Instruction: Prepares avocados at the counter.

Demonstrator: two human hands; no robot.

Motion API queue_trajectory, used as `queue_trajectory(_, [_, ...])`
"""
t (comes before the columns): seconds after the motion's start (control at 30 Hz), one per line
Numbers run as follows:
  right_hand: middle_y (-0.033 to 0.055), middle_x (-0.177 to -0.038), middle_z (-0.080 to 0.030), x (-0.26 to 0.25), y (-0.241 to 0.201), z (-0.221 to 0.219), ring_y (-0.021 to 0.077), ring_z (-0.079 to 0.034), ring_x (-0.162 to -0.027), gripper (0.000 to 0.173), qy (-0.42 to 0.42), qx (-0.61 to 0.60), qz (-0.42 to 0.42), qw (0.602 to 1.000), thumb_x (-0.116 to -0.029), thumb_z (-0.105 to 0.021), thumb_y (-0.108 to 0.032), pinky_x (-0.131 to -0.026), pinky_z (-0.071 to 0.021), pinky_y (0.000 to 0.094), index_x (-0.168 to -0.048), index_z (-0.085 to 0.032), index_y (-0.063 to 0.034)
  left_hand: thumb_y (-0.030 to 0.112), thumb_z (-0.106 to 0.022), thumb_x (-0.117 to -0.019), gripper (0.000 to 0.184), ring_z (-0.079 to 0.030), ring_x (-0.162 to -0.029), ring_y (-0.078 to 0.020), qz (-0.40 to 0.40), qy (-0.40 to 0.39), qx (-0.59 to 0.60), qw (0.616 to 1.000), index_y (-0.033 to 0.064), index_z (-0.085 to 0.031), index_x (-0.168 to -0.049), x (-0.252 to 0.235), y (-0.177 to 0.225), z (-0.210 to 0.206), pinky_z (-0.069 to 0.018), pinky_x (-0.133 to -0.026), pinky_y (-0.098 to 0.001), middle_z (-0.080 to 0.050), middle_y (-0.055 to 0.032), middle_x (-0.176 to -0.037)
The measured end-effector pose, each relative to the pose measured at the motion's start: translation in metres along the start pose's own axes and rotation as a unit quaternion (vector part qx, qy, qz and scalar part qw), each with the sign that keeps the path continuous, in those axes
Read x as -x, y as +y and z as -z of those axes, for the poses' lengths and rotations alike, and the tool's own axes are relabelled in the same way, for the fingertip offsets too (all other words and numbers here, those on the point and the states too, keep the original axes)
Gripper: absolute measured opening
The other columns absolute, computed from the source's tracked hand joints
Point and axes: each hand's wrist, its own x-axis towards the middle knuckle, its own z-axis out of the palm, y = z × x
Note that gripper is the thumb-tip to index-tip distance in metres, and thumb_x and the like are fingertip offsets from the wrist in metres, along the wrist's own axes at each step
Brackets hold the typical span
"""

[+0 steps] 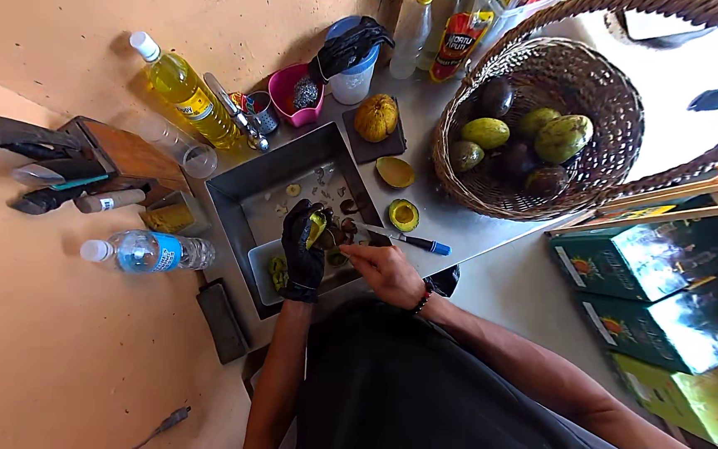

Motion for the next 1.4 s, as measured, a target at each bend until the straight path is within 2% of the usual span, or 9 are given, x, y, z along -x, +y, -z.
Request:
queue_trajectory(0.23, [-0.0091, -0.055, -0.04, -0.01, 0.004, 0.01, -0.0023, -0.029, -0.04, 0.032, -0.136, -0.455, -0.181, 0.861, -0.1071, -0.047, -0.015, -0.038, -0.026, 0.0149, -0.131, -0.066, -0.0063, 0.043, -0.07, -0.0902, 0.04, -0.069, -0.103, -0.0228, 0.006, -0.031, 0.233, 0.972, 0.0215, -0.062, -0.122, -0.007, 0.001, -0.004, -0.0604, -0.084, -0.0367, -0.069, -0.0071, -0.114])
queue_trajectory(0.37, [-0.0027, -0.068, -0.059, -0.027, 0.012, 0.046, 0.0, -0.042, -0.048, 0.026, -0.143, -0.235, -0.032, 0.961, -0.1059, -0.054, -0.012, -0.045, -0.0368, 0.0168, -0.124, -0.072, -0.0051, 0.064, -0.05, -0.0935, 0.058, -0.053, -0.134, -0.0312, 0.056, -0.078, 0.278, 0.956, 0.0281, -0.056, -0.138, -0.002, -0.006, 0.006, -0.0466, -0.108, -0.0535, -0.057, -0.0068, -0.143])
queue_trajectory(0.47, [0.0008, -0.087, -0.076, -0.031, 0.001, 0.076, 0.0156, -0.069, -0.072, 0.024, -0.086, 0.126, 0.088, 0.984, -0.103, -0.061, -0.024, -0.068, -0.0566, 0.0437, -0.12, -0.078, -0.0215, 0.081, -0.02, -0.0919, 0.086, -0.049, -0.138, -0.0294, 0.147, -0.129, 0.148, 0.969, 0.0233, -0.048, -0.15, -0.003, 0.005, 0.013, -0.0475, -0.107, -0.0489, -0.05, -0.0087, -0.152])
queue_trajectory(0.57, [0.0125, -0.089, -0.074, -0.03, -0.033, 0.078, 0.038, -0.071, -0.083, 0.022, -0.123, 0.373, 0.065, 0.917, -0.0962, -0.066, -0.024, -0.068, -0.0537, 0.0654, -0.117, -0.075, -0.0217, 0.051, -0.023, -0.1074, 0.063, -0.064, -0.116, -0.0304, 0.199, -0.099, -0.041, 0.974, 0.009, -0.054, -0.143, -0.006, 0.017, 0.005, -0.0565, -0.094, -0.0477, -0.062, -0.016, -0.135])
queue_trajectory(0.7, [0.0227, -0.1, -0.07, -0.017, -0.045, 0.067, 0.0434, -0.068, -0.093, 0.026, -0.166, 0.433, 0.042, 0.885, -0.1, -0.057, -0.004, -0.077, -0.0527, 0.0631, -0.124, -0.066, -0.0012, 0.02, -0.051, -0.1046, 0.037, -0.066, -0.091, -0.0155, 0.19, -0.09, -0.354, 0.911, -0.0025, -0.053, -0.134, -0.003, 0.013, -0.028, -0.0583, -0.078, -0.034, -0.065, -0.0119, -0.112])
queue_trajectory(0.93, [0.0162, -0.079, -0.07, 0.0, 0.002, 0.049, 0.038, -0.07, -0.075, 0.035, -0.055, 0.351, 0.094, 0.93, -0.0998, -0.059, -0.012, -0.066, -0.0547, 0.0566, -0.135, -0.064, -0.0121, -0.012, -0.052, -0.0877, 0.031, -0.061, -0.09, -0.0096, 0.117, 0.006, -0.302, 0.946, -0.0149, -0.049, -0.119, 0.038, 0.072, -0.123, -0.0532, -0.085, -0.0245, -0.059, -0.0109, -0.103])
queue_trajectory(1.23, [0.0104, -0.086, -0.077, 0.016, 0.019, 0.032, 0.0246, -0.074, -0.071, 0.03, 0.173, 0.095, 0.142, 0.97, -0.1008, -0.056, -0.015, -0.068, -0.0602, 0.0495, -0.122, -0.077, -0.0117, 0.023, -0.055, -0.0993, 0.038, -0.066, -0.106, -0.0161, -0.105, -0.031, -0.177, 0.978, 0.0018, -0.053, -0.13, -0.003, -0.005, -0.043, -0.0576, -0.09, -0.0336, -0.066, -0.0083, -0.121])
queue_trajectory(1.3, [0.0102, -0.101, -0.078, 0.022, 0.018, 0.031, 0.0174, -0.075, -0.084, 0.03, 0.133, 0.012, 0.118, 0.984, -0.1037, -0.054, -0.016, -0.081, -0.0618, 0.0402, -0.124, -0.074, -0.0068, 0.012, -0.05, -0.0977, 0.042, -0.058, -0.107, -0.01, -0.068, 0.0, -0.389, 0.919, -0.0114, -0.048, -0.132, 0.015, 0.011, -0.05, -0.0504, -0.094, -0.0257, -0.06, -0.0142, -0.119])
queue_trajectory(1.4, [0.0039, -0.095, -0.074, 0.019, 0.014, 0.025, 0.0019, -0.058, -0.063, 0.032, 0.077, -0.141, 0.055, 0.985, -0.1043, -0.051, -0.015, -0.06, -0.0513, 0.0223, -0.127, -0.07, -0.0032, -0.001, -0.054, -0.0968, 0.027, -0.059, -0.09, -0.0132, 0.118, 0.04, -0.51, 0.851, -0.0103, -0.057, -0.122, 0.017, 0.037, -0.077, -0.0511, -0.08, -0.0273, -0.064, -0.0173, -0.104])
